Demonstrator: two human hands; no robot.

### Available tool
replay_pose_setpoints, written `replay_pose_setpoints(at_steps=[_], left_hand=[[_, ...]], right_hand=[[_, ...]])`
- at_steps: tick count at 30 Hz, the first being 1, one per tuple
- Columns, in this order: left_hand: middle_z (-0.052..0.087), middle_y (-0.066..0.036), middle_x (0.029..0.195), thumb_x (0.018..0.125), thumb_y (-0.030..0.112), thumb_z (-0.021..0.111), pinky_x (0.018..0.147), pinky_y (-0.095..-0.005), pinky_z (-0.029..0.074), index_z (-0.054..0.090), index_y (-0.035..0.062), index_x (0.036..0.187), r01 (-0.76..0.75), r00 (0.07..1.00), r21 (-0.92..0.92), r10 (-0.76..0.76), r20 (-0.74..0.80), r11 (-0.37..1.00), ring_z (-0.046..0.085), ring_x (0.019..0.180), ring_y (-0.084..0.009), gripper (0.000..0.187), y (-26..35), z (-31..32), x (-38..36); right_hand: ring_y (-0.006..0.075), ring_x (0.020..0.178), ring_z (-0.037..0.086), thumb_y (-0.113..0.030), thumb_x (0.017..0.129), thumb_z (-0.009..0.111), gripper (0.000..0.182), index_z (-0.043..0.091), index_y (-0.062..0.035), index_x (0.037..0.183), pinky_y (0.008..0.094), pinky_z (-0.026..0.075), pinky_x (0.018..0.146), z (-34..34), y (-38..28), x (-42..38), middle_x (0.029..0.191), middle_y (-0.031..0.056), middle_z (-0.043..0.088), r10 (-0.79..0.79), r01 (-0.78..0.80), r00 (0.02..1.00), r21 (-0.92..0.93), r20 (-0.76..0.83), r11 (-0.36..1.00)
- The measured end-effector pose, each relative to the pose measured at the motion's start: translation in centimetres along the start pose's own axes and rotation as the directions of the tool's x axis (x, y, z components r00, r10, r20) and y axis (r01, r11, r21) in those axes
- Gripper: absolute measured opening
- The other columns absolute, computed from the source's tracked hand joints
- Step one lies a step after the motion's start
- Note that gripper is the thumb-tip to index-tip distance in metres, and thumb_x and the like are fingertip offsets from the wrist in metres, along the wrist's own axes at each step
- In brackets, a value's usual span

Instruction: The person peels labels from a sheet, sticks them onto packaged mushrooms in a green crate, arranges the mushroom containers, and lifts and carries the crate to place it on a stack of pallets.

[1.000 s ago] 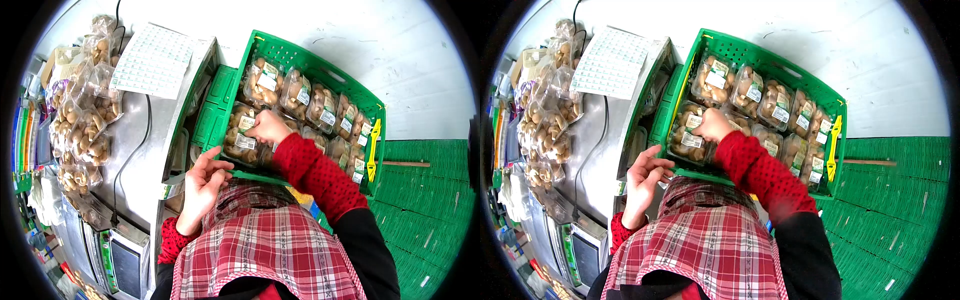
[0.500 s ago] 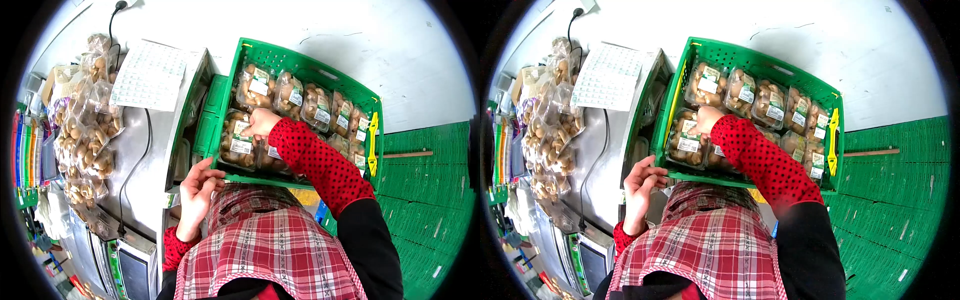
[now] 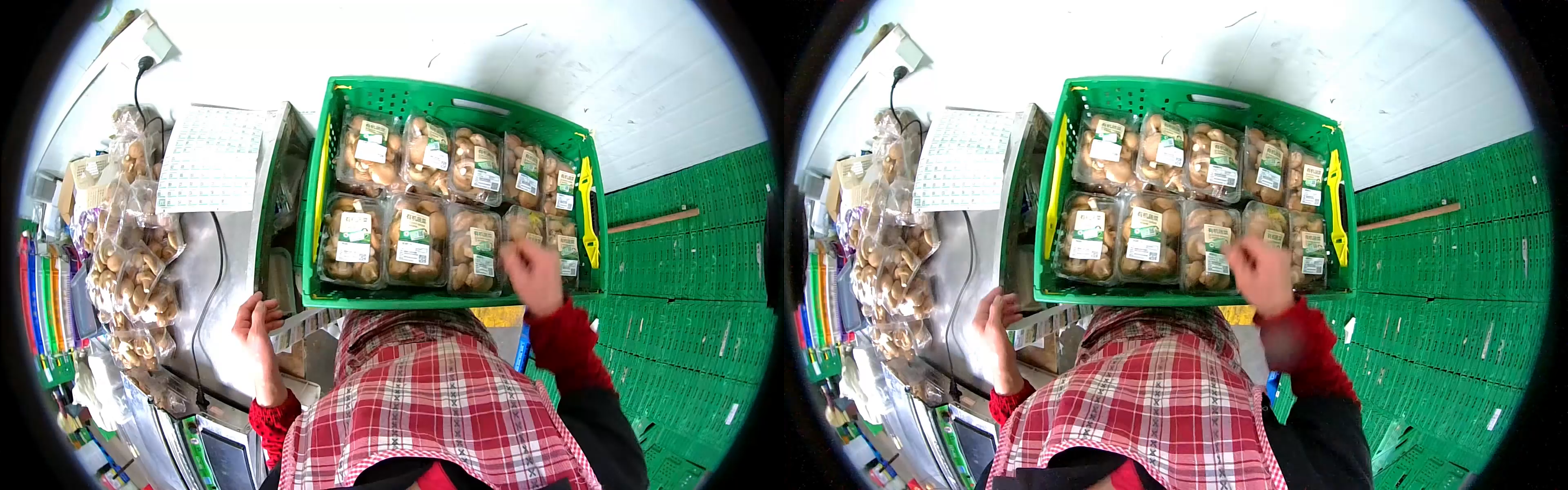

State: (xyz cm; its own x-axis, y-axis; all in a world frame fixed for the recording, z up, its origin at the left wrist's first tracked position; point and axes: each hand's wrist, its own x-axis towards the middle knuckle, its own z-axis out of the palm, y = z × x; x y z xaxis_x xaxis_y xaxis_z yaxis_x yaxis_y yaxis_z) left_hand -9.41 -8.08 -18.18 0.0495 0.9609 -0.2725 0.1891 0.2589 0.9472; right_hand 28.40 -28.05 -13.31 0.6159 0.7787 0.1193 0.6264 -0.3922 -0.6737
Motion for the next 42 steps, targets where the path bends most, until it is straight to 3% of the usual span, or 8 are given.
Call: replay_pose_setpoints(at_steps=[10, 22, 23, 27, 31, 33, 37, 42], left_hand=[[0.071, -0.009, 0.095, 0.096, 0.022, 0.059, 0.069, -0.0254, 0.052, 0.064, -0.0013, 0.116, -0.168, 0.986, 0.116, 0.163, 0.044, 0.979, 0.065, 0.079, -0.0121, 0.031, 6.1, 5.8, 3.1], [0.067, -0.010, 0.101, 0.090, 0.026, 0.064, 0.068, -0.0313, 0.054, 0.063, -0.0032, 0.112, -0.047, 0.890, -0.008, 0.038, -0.454, 0.999, 0.064, 0.088, -0.0178, 0.037, -1.5, -6.0, 16.4], [0.066, -0.010, 0.103, 0.089, 0.026, 0.066, 0.071, -0.0322, 0.054, 0.062, -0.0030, 0.113, -0.090, 0.845, 0.147, 0.153, -0.512, 0.985, 0.063, 0.089, -0.0186, 0.038, -1.5, -7.7, 17.7], [0.047, -0.023, 0.138, 0.082, 0.033, 0.072, 0.105, -0.0438, 0.039, 0.045, 0.0013, 0.135, -0.114, 0.478, 0.805, 0.743, -0.469, 0.582, 0.045, 0.127, -0.0373, 0.068, 6.2, -16.9, 19.6], [0.032, -0.023, 0.152, 0.076, 0.057, 0.070, 0.116, -0.0432, 0.024, 0.032, -0.0001, 0.146, 0.365, 0.523, 0.773, 0.573, -0.631, 0.518, 0.024, 0.144, -0.0357, 0.097, 10.7, -29.0, 25.8], [0.047, -0.028, 0.139, 0.073, 0.056, 0.074, 0.107, -0.0425, 0.039, 0.033, -0.0063, 0.143, 0.336, 0.681, 0.536, 0.193, -0.706, 0.775, 0.046, 0.130, -0.0392, 0.102, 11.2, -33.8, 26.5], [0.057, -0.025, 0.126, 0.062, 0.036, 0.088, 0.098, -0.0415, 0.047, 0.041, -0.0045, 0.134, 0.072, 0.631, 0.458, 0.315, -0.709, 0.886, 0.058, 0.115, -0.0358, 0.096, 10.0, -32.0, 23.1], [0.063, -0.024, 0.107, 0.057, 0.042, 0.090, 0.086, -0.0421, 0.050, 0.040, -0.0014, 0.122, 0.136, 0.630, 0.558, 0.363, -0.687, 0.819, 0.064, 0.098, -0.0367, 0.093, 10.3, -29.8, 19.8]], right_hand=[[0.0366, 0.061, 0.054, -0.020, 0.085, 0.068, 0.031, 0.052, -0.0048, 0.062, 0.0468, 0.040, 0.054, 2.7, 2.9, -4.3, 0.065, 0.0160, 0.054, -0.243, 0.260, 0.957, -0.096, 0.157, 0.961], [0.0150, 0.059, 0.053, -0.006, 0.089, 0.059, 0.015, 0.056, 0.0043, 0.078, 0.0279, 0.042, 0.056, 3.9, 1.8, -2.2, 0.065, 0.0081, 0.057, -0.047, 0.030, 0.977, 0.085, 0.206, 0.996], [0.0286, 0.110, 0.060, -0.042, 0.096, 0.057, 0.044, 0.056, -0.0136, 0.130, 0.0424, 0.052, 0.086, 2.7, 1.9, -0.4, 0.128, 0.0194, 0.057, 0.100, 0.061, 0.823, -0.261, 0.560, 0.963], [0.0131, 0.061, 0.058, -0.002, 0.088, 0.058, 0.009, 0.059, 0.0046, 0.082, 0.0259, 0.045, 0.057, 8.8, -11.7, 5.4, 0.067, 0.0093, 0.059, -0.358, 0.232, 0.851, 0.336, 0.384, 0.913], [0.0089, 0.065, 0.054, -0.007, 0.084, 0.071, 0.016, 0.065, 0.0017, 0.097, 0.0245, 0.046, 0.060, 18.9, -22.4, 10.3, 0.074, 0.0050, 0.063, -0.584, 0.200, 0.577, 0.594, 0.571, 0.779], [0.0074, 0.067, 0.052, -0.017, 0.089, 0.069, 0.022, 0.065, 0.0020, 0.101, 0.0243, 0.045, 0.061, 27.2, -26.9, 12.0, 0.075, 0.0032, 0.062, -0.601, 0.083, 0.405, 0.627, 0.689, 0.774], [0.0250, 0.087, 0.066, -0.044, 0.094, 0.062, 0.059, 0.046, 0.0056, 0.122, 0.0366, 0.056, 0.075, 44.9, -35.1, 12.5, 0.102, 0.0189, 0.064, -0.298, -0.658, 0.052, 0.257, 0.953, 0.708], [0.0271, 0.081, 0.065, -0.047, 0.088, 0.067, 0.057, 0.044, -0.0111, 0.126, 0.0398, 0.056, 0.068, 55.5, -40.4, 8.0, 0.101, 0.0155, 0.062, -0.113, -0.883, 0.226, 0.253, 0.967, 0.397]])
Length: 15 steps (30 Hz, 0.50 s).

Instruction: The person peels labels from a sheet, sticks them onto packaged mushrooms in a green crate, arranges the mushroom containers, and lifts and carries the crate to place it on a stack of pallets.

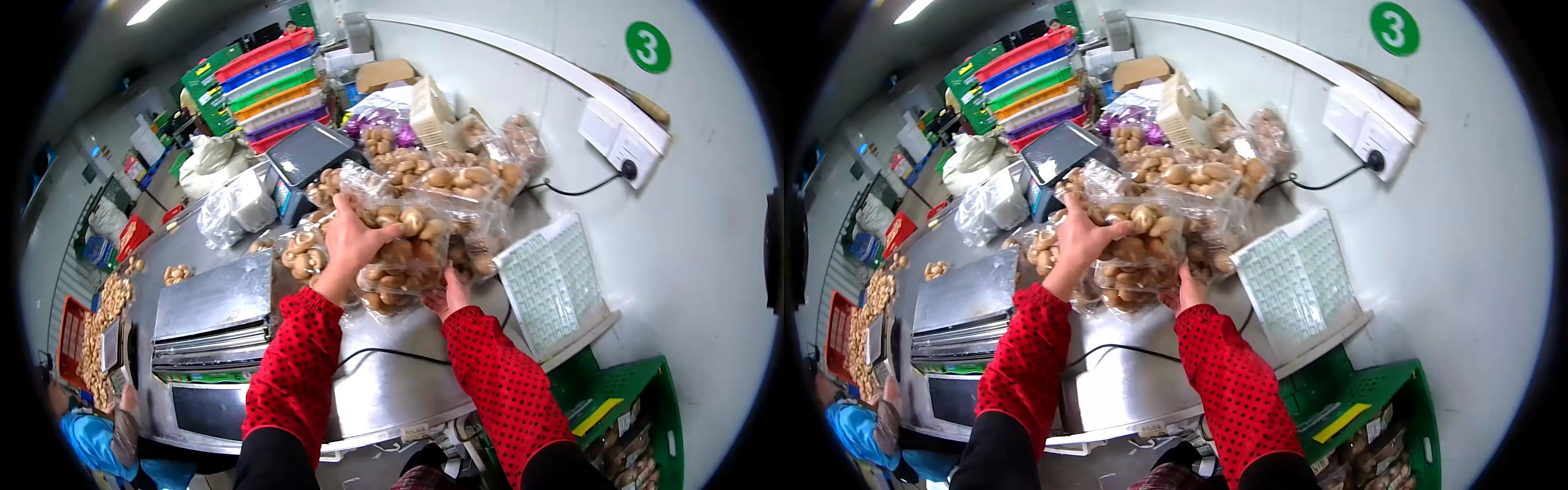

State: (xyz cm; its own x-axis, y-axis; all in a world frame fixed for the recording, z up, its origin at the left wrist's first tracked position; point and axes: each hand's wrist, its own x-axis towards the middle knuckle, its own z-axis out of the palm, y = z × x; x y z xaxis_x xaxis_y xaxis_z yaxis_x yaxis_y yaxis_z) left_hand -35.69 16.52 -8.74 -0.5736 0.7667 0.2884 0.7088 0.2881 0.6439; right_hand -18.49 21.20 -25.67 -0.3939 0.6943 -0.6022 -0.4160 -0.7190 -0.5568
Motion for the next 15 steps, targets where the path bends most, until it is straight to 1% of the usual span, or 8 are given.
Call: replay_pose_setpoints(at_steps=[4, 7, 9, 11, 12, 13, 14, 15], left_hand=[[0.064, -0.022, 0.109, 0.064, 0.038, 0.088, 0.085, -0.0380, 0.051, 0.041, -0.0030, 0.125, 0.079, 0.988, -0.407, -0.124, -0.087, 0.910, 0.064, 0.098, -0.0318, 0.088, -5.9, -0.5, -0.1], [0.067, -0.012, 0.100, 0.073, 0.029, 0.083, 0.077, -0.0315, 0.051, 0.050, -0.0021, 0.119, 0.306, 0.929, -0.797, -0.347, 0.130, 0.521, 0.065, 0.089, -0.0216, 0.065, -9.0, -1.5, -2.6], [0.068, -0.007, 0.092, 0.080, 0.023, 0.076, 0.072, -0.0279, 0.049, 0.056, 0.0011, 0.119, 0.415, 0.860, -0.812, -0.468, 0.204, 0.409, 0.063, 0.080, -0.0158, 0.049, -7.3, -2.1, -6.4], [0.067, -0.005, 0.099, 0.087, 0.023, 0.067, 0.071, -0.0275, 0.048, 0.058, 0.0048, 0.122, 0.351, 0.928, -0.826, -0.282, 0.244, 0.441, 0.061, 0.080, -0.0153, 0.041, -13.7, -0.3, -8.7], [0.066, -0.006, 0.103, 0.091, 0.027, 0.061, 0.071, -0.0292, 0.048, 0.056, 0.0057, 0.127, 0.334, 0.939, -0.868, -0.203, 0.276, 0.367, 0.060, 0.085, -0.0142, 0.042, -9.5, -2.1, -10.9], [0.064, -0.008, 0.109, 0.093, 0.032, 0.058, 0.075, -0.0317, 0.051, 0.054, 0.0048, 0.128, 0.219, 0.974, -0.901, -0.135, 0.181, 0.374, 0.061, 0.092, -0.0146, 0.045, -8.0, -2.3, -13.0], [0.063, -0.010, 0.114, 0.094, 0.035, 0.056, 0.083, -0.0350, 0.053, 0.051, 0.0038, 0.131, 0.213, 0.972, -0.919, 0.019, 0.232, 0.333, 0.062, 0.099, -0.0184, 0.048, -8.3, -3.1, -13.9], [0.060, -0.012, 0.120, 0.094, 0.042, 0.053, 0.087, -0.0367, 0.052, 0.048, 0.0045, 0.135, 0.307, 0.952, -0.911, -0.101, 0.290, 0.276, 0.061, 0.105, -0.0224, 0.055, -7.4, -3.4, -14.6]], right_hand=[[0.0215, 0.080, 0.063, -0.025, 0.089, 0.069, 0.032, 0.050, -0.0123, 0.111, 0.0389, 0.055, 0.066, 0.9, 2.2, -0.6, 0.096, 0.0053, 0.061, -0.275, 0.275, 0.962, 0.032, -0.004, 0.961], [0.0170, 0.080, 0.062, -0.014, 0.086, 0.070, 0.023, 0.053, -0.0081, 0.100, 0.0341, 0.054, 0.065, 2.5, 2.0, -3.2, 0.093, 0.0038, 0.061, -0.405, 0.414, 0.908, -0.074, 0.107, 0.907], [0.0144, 0.073, 0.060, -0.014, 0.078, 0.075, 0.027, 0.056, -0.0020, 0.093, 0.0291, 0.049, 0.063, 4.0, 0.5, -6.3, 0.081, 0.0045, 0.060, -0.583, 0.622, 0.782, -0.326, 0.218, 0.712], [0.0181, 0.072, 0.058, -0.018, 0.072, 0.079, 0.035, 0.057, -0.0016, 0.094, 0.0341, 0.048, 0.066, 3.2, -0.6, -9.8, 0.079, 0.0076, 0.061, -0.701, 0.713, 0.655, -0.538, 0.282, 0.450], [0.0197, 0.071, 0.056, -0.020, 0.070, 0.080, 0.039, 0.055, -0.0026, 0.095, 0.0357, 0.047, 0.066, 2.0, -0.6, -10.2, 0.078, 0.0085, 0.058, -0.794, 0.778, 0.553, -0.497, 0.252, 0.384], [0.0145, 0.086, 0.056, -0.014, 0.078, 0.078, 0.033, 0.056, 0.0002, 0.099, 0.0309, 0.049, 0.077, 0.1, -3.2, -14.1, 0.088, 0.0043, 0.058, -0.765, 0.766, 0.571, -0.528, 0.298, 0.366], [0.0150, 0.089, 0.058, -0.012, 0.079, 0.077, 0.036, 0.055, 0.0005, 0.106, 0.0310, 0.050, 0.078, -2.7, -5.9, -18.2, 0.092, 0.0051, 0.059, -0.750, 0.796, 0.570, -0.453, 0.337, 0.401], [0.0155, 0.092, 0.059, -0.010, 0.080, 0.076, 0.039, 0.055, 0.0008, 0.112, 0.0311, 0.050, 0.079, -5.5, -8.2, -21.3, 0.095, 0.0058, 0.060, -0.732, 0.831, 0.547, -0.363, 0.405, 0.420]])
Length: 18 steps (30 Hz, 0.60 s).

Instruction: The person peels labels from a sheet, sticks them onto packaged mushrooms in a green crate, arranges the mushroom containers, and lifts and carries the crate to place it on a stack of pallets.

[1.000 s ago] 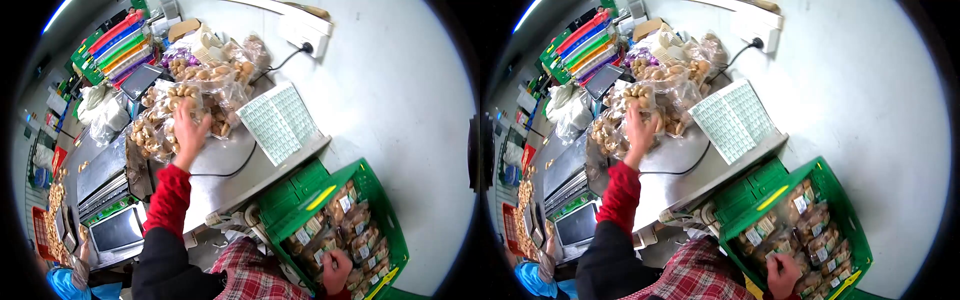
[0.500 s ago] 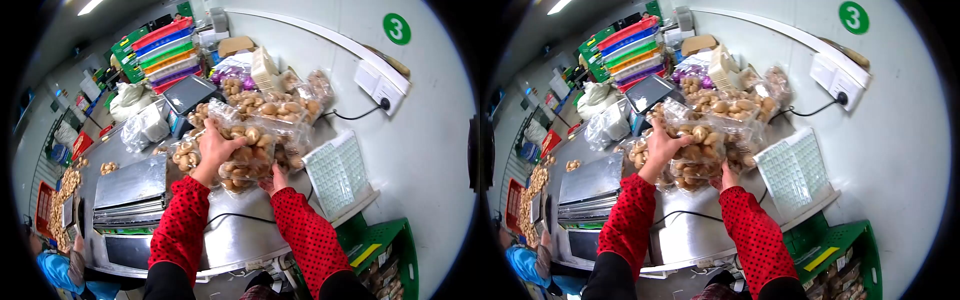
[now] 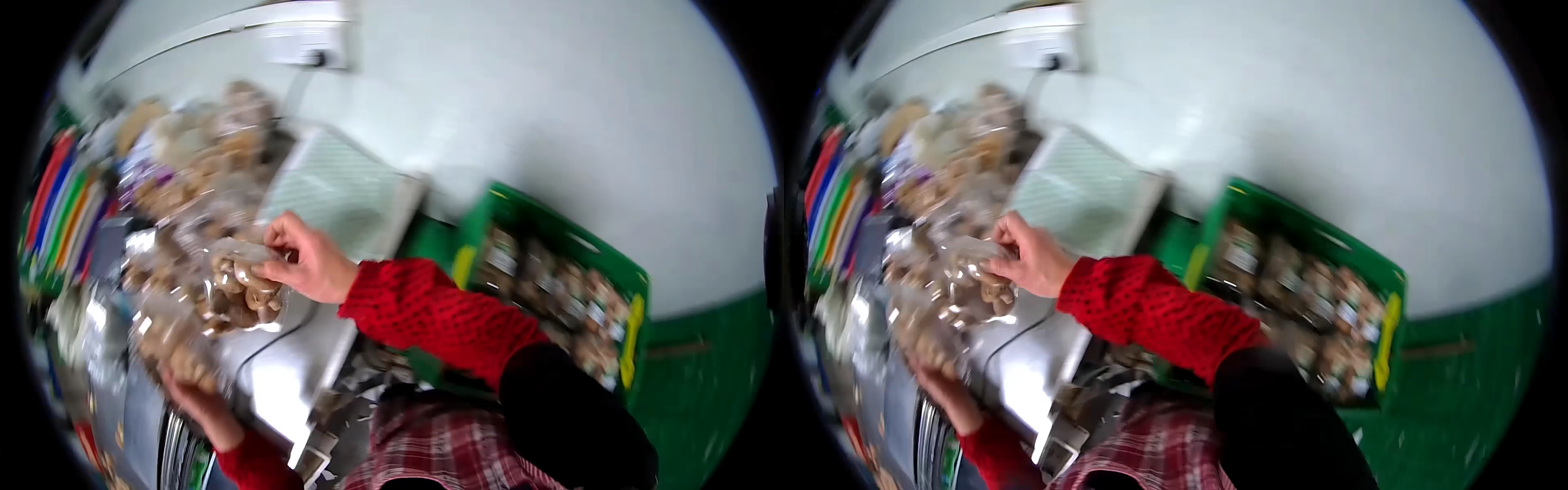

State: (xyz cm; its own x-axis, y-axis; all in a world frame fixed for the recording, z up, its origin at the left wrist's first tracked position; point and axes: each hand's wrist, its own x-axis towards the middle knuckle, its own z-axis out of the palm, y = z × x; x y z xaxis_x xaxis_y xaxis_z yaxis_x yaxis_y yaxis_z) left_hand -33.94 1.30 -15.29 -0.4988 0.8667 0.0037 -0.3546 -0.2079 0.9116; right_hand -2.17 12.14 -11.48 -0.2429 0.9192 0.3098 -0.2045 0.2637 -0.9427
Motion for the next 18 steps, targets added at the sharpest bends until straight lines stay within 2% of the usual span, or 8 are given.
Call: replay_pose_setpoints(at_steps=[2, 5, 6, 8, 10, 14, 17, 18], left_hand=[[0.050, -0.018, 0.135, 0.093, 0.054, 0.051, 0.093, -0.0402, 0.052, 0.038, 0.0071, 0.145, 0.051, 0.955, -0.017, -0.054, -0.290, 0.999, 0.056, 0.116, -0.0293, 0.071, 0.7, 4.9, -4.1], [0.040, -0.017, 0.142, 0.084, 0.062, 0.057, 0.091, -0.0510, 0.053, 0.030, 0.0156, 0.150, 0.091, 0.987, 0.040, -0.085, -0.138, 0.995, 0.051, 0.120, -0.0346, 0.084, -2.8, 6.0, -7.4], [0.041, -0.016, 0.139, 0.081, 0.063, 0.060, 0.088, -0.0533, 0.054, 0.032, 0.0162, 0.148, 0.214, 0.975, -0.143, -0.220, -0.028, 0.966, 0.052, 0.117, -0.0350, 0.086, -3.6, 6.9, -7.1], [0.043, -0.016, 0.136, 0.080, 0.061, 0.064, 0.086, -0.0531, 0.055, 0.035, 0.0160, 0.145, 0.306, 0.949, -0.120, -0.293, 0.118, 0.944, 0.054, 0.112, -0.0333, 0.084, -5.6, 10.1, -9.6], [0.045, -0.015, 0.134, 0.080, 0.059, 0.067, 0.087, -0.0529, 0.054, 0.035, 0.0144, 0.145, 0.326, 0.944, -0.109, -0.329, -0.014, 0.939, 0.054, 0.111, -0.0326, 0.084, -5.9, 16.2, -13.1], [0.047, -0.014, 0.138, 0.091, 0.056, 0.054, 0.102, -0.0487, 0.046, 0.036, 0.0087, 0.145, 0.433, 0.896, -0.070, -0.421, 0.141, 0.898, 0.050, 0.123, -0.0319, 0.074, -7.5, 23.1, -17.6], [0.053, -0.013, 0.132, 0.094, 0.053, 0.052, 0.097, -0.0462, 0.049, 0.039, 0.0080, 0.142, 0.539, 0.824, -0.083, -0.505, 0.256, 0.838, 0.055, 0.117, -0.0293, 0.068, -8.6, 25.1, -20.1], [0.056, -0.012, 0.126, 0.093, 0.052, 0.055, 0.092, -0.0451, 0.053, 0.042, 0.0077, 0.140, 0.542, 0.808, -0.028, -0.512, 0.292, 0.840, 0.059, 0.112, -0.0270, 0.065, -8.8, 25.3, -20.7]], right_hand=[[0.0171, 0.099, 0.061, -0.018, 0.089, 0.067, 0.040, 0.054, -0.0019, 0.123, 0.0310, 0.051, 0.083, -9.7, -4.4, -4.8, 0.105, 0.0082, 0.062, -0.113, 0.090, 0.985, -0.175, -0.127, 0.980], [0.0202, 0.108, 0.061, -0.062, 0.097, 0.036, 0.065, 0.054, -0.0063, 0.126, 0.0363, 0.053, 0.090, -21.1, -6.4, -13.8, 0.119, 0.0089, 0.062, 0.167, 0.002, 0.860, 0.330, -0.482, 0.944], [0.0233, 0.111, 0.060, -0.066, 0.096, 0.033, 0.072, 0.053, -0.0060, 0.129, 0.0390, 0.052, 0.094, -22.3, -8.8, -15.2, 0.123, 0.0102, 0.061, 0.334, 0.015, 0.814, 0.593, -0.475, 0.805], [0.0253, 0.109, 0.062, -0.062, 0.097, 0.037, 0.071, 0.054, -0.0009, 0.127, 0.0397, 0.051, 0.096, -27.1, -6.3, -20.0, 0.122, 0.0127, 0.062, 0.391, 0.063, 0.690, 0.589, -0.609, 0.805], [0.0242, 0.101, 0.064, -0.061, 0.096, 0.042, 0.068, 0.056, -0.0006, 0.123, 0.0379, 0.054, 0.089, -28.8, -7.2, -22.3, 0.116, 0.0122, 0.064, 0.481, -0.034, 0.613, 0.587, -0.627, 0.809], [0.0111, 0.080, 0.059, -0.055, 0.095, 0.051, 0.058, 0.067, 0.0001, 0.098, 0.0326, 0.050, 0.069, -32.0, -1.6, -21.1, 0.088, 0.0063, 0.064, 0.385, -0.313, 0.382, 0.274, -0.840, 0.909], [0.0355, 0.092, 0.064, -0.050, 0.095, 0.054, 0.061, 0.063, 0.0096, 0.102, 0.0403, 0.049, 0.082, -34.1, 5.6, -19.3, 0.097, 0.0247, 0.066, 0.125, -0.575, 0.290, -0.069, -0.949, 0.815], [0.0355, 0.092, 0.064, -0.050, 0.095, 0.054, 0.061, 0.063, 0.0096, 0.102, 0.0403, 0.049, 0.082, -33.7, 5.3, -19.1, 0.097, 0.0247, 0.066, 0.124, -0.559, 0.298, -0.068, -0.946, 0.826]])
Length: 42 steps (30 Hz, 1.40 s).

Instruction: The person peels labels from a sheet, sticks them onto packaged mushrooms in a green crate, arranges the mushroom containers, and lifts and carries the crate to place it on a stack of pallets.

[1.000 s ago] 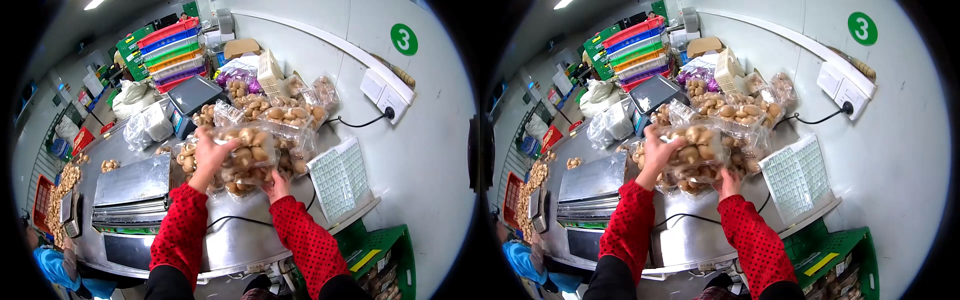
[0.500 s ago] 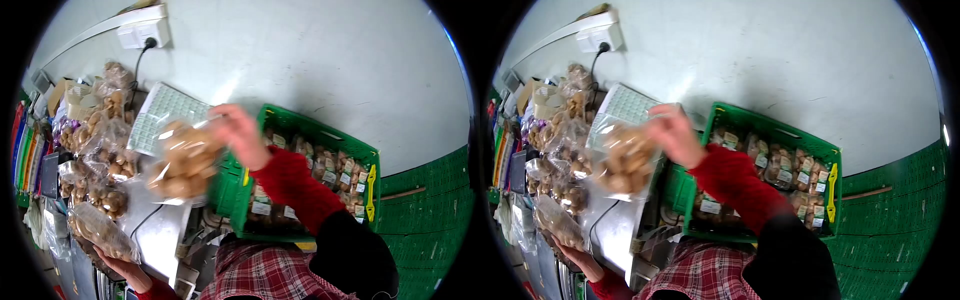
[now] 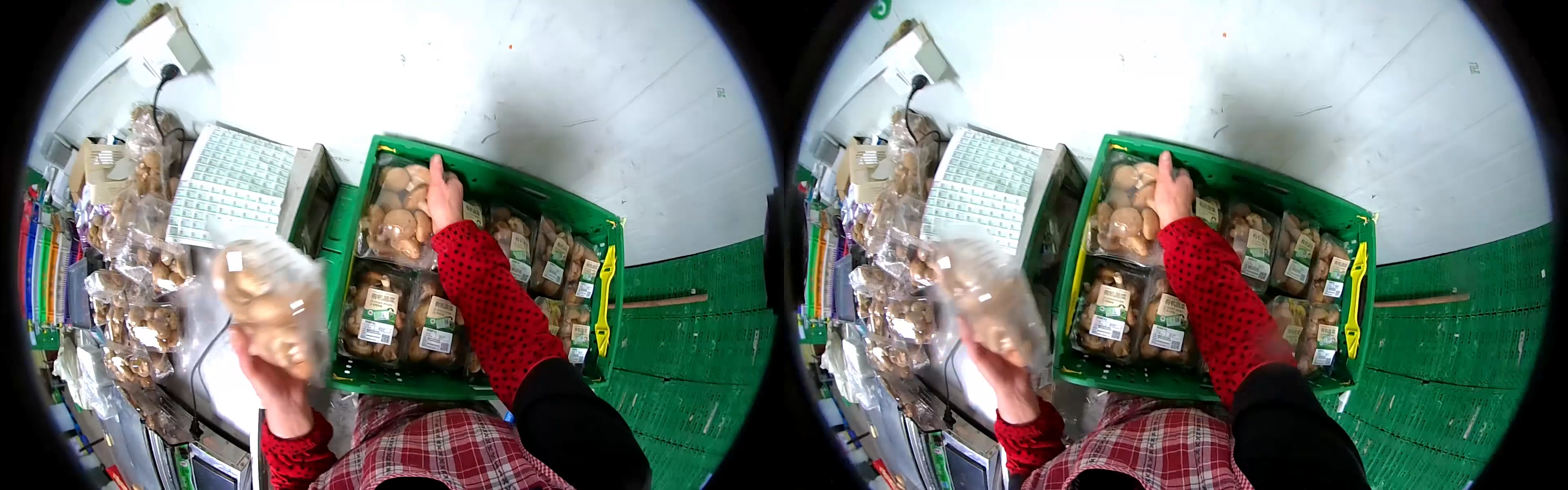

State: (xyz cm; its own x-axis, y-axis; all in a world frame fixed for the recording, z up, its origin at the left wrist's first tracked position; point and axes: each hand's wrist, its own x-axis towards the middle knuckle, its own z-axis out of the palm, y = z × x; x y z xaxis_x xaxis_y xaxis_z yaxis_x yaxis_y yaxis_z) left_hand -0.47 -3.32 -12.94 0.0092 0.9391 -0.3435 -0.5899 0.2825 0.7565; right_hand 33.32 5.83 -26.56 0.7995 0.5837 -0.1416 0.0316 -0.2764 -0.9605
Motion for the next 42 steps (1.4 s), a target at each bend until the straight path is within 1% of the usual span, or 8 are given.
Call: replay_pose_setpoints(at_steps=[8, 13, 16, 20, 30, 35, 40, 42], left_hand=[[0.061, -0.012, 0.116, 0.098, 0.041, 0.052, 0.091, -0.0368, 0.050, 0.051, 0.0007, 0.124, -0.076, 0.997, 0.041, 0.075, 0.011, 0.996, 0.061, 0.105, -0.0220, 0.048, -2.6, 2.5, 0.0], [0.057, -0.009, 0.111, 0.091, 0.021, 0.066, 0.088, -0.0333, 0.049, 0.049, 0.0015, 0.114, -0.228, 0.973, 0.359, 0.223, 0.057, 0.905, 0.058, 0.100, -0.0176, 0.034, -5.6, 9.5, 0.5], [0.054, -0.014, 0.120, 0.089, 0.036, 0.070, 0.093, -0.0375, 0.047, 0.047, 0.0016, 0.121, -0.300, 0.899, 0.474, 0.079, 0.431, 0.828, 0.056, 0.109, -0.0267, 0.052, -11.3, 12.3, -0.7], [0.026, -0.021, 0.154, 0.071, 0.057, 0.075, 0.111, -0.0548, 0.027, 0.029, 0.0039, 0.147, -0.846, 0.406, 0.355, -0.049, 0.912, -0.398, 0.030, 0.138, -0.0415, 0.104, -11.1, 12.2, 3.8], [0.022, -0.023, 0.155, 0.070, 0.054, 0.075, 0.111, -0.0472, 0.033, 0.022, -0.0003, 0.150, -0.725, 0.569, 0.489, -0.023, 0.822, -0.485, 0.030, 0.138, -0.0427, 0.110, -14.2, 9.8, 7.3], [0.013, -0.021, 0.159, 0.069, 0.056, 0.076, 0.116, -0.0482, 0.024, 0.015, -0.0013, 0.152, -0.590, 0.731, 0.545, -0.108, 0.674, -0.595, 0.017, 0.146, -0.0363, 0.118, -14.4, 11.2, 7.0], [0.038, -0.022, 0.149, 0.078, 0.037, 0.065, 0.113, -0.0516, 0.028, 0.043, 0.0041, 0.141, -0.616, 0.511, 0.432, 0.083, 0.855, -0.659, 0.031, 0.140, -0.0386, 0.074, -14.8, 8.5, 8.0], [0.033, -0.024, 0.151, 0.082, 0.045, 0.065, 0.115, -0.0521, 0.025, 0.043, 0.0030, 0.141, -0.788, 0.547, 0.523, 0.021, 0.837, -0.326, 0.030, 0.141, -0.0385, 0.075, -11.3, 9.3, 5.0]], right_hand=[[0.0435, 0.124, 0.044, -0.030, 0.091, 0.062, 0.062, 0.040, 0.0095, 0.134, 0.0466, 0.039, 0.104, -1.6, -1.3, -4.6, 0.134, 0.0289, 0.041, -0.559, 0.540, 0.823, -0.447, 0.101, 0.714], [0.0201, 0.112, 0.055, -0.029, 0.098, 0.058, 0.060, 0.032, -0.0004, 0.144, 0.0326, 0.042, 0.097, -11.3, -9.3, -10.6, 0.124, 0.0109, 0.055, -0.319, 0.046, 0.832, 0.518, 0.453, 0.854], [0.0134, 0.097, 0.061, -0.028, 0.097, 0.059, 0.040, 0.052, -0.0014, 0.126, 0.0319, 0.051, 0.081, -12.9, -7.8, -11.6, 0.114, 0.0068, 0.062, -0.132, -0.011, 0.955, 0.477, 0.265, 0.879], [0.0134, 0.084, 0.064, -0.029, 0.093, 0.064, 0.028, 0.065, -0.0040, 0.106, 0.0303, 0.052, 0.076, -19.6, -7.0, -6.6, 0.097, 0.0065, 0.067, 0.124, -0.313, 0.926, 0.538, 0.357, 0.782], [0.0388, 0.116, 0.058, -0.047, 0.086, 0.066, 0.073, 0.052, 0.0093, 0.130, 0.0399, 0.043, 0.101, -14.6, -3.4, -2.6, 0.122, 0.0296, 0.060, -0.158, 0.172, 0.985, -0.466, 0.069, 0.868], [0.0443, 0.123, 0.050, -0.062, 0.087, 0.055, 0.092, 0.034, 0.0077, 0.143, 0.0494, 0.039, 0.104, -9.6, 2.3, -2.2, 0.129, 0.0333, 0.051, -0.267, 0.220, 0.964, -0.533, -0.012, 0.817], [0.0318, 0.093, 0.059, -0.046, 0.092, 0.058, 0.059, 0.059, 0.0087, 0.115, 0.0435, 0.047, 0.084, -11.7, 1.1, 0.1, 0.105, 0.0251, 0.062, -0.241, 0.328, 0.912, -0.241, 0.331, 0.913], [0.0243, 0.090, 0.059, -0.033, 0.096, 0.058, 0.046, 0.059, 0.0086, 0.117, 0.0391, 0.049, 0.081, -14.1, 3.0, 1.2, 0.107, 0.0198, 0.065, -0.241, 0.332, 0.916, -0.269, 0.320, 0.904]])
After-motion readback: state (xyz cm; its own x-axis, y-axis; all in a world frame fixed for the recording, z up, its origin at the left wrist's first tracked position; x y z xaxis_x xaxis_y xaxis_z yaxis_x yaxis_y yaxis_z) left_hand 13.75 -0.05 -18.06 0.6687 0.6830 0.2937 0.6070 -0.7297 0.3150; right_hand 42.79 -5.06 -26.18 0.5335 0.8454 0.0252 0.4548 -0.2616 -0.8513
